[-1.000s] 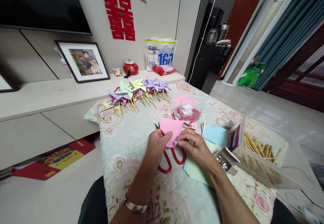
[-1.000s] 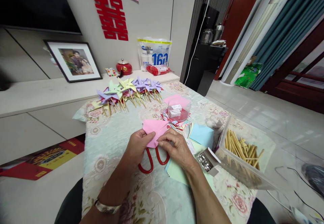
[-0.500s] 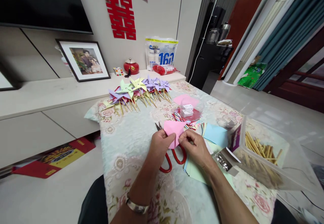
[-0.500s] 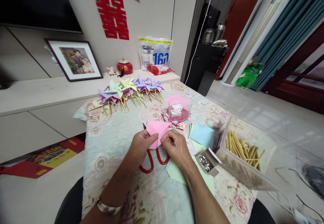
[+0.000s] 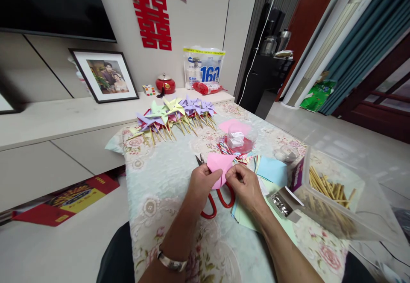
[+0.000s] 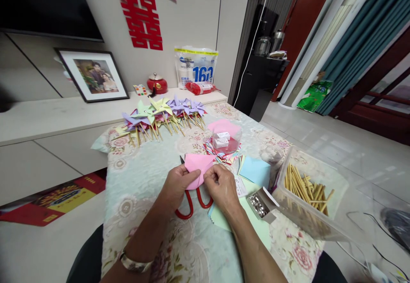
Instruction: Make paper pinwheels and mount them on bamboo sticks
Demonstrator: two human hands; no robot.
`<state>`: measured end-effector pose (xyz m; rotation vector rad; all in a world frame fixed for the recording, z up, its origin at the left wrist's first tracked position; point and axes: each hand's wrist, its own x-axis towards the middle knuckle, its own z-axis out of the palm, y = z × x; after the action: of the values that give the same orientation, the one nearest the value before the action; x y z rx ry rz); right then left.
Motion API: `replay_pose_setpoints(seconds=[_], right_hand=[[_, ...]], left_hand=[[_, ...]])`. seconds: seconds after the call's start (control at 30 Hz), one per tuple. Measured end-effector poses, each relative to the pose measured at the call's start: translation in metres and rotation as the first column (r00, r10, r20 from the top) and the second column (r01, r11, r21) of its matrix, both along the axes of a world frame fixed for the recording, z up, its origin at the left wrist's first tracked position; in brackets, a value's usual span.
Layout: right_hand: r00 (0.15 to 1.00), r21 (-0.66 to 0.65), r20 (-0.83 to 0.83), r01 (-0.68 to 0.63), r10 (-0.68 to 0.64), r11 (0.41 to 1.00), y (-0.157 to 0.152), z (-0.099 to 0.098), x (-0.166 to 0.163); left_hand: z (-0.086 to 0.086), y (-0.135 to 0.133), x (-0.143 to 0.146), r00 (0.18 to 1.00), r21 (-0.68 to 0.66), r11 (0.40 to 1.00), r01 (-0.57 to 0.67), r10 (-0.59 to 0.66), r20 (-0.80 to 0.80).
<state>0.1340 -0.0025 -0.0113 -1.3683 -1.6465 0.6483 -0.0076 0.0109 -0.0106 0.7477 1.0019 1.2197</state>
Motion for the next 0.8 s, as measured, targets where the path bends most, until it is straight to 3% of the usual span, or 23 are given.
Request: replay_pose_setpoints(seconds=[0.8], right_hand=[[1.000,-0.005,0.006,-0.002,0.002,1.000,-0.0009,0.0012,0.0001]], left_hand=[[-0.0007,-0.0010,0.0009,0.999,-0.005,0.999,0.034,-0.034,-0.040]])
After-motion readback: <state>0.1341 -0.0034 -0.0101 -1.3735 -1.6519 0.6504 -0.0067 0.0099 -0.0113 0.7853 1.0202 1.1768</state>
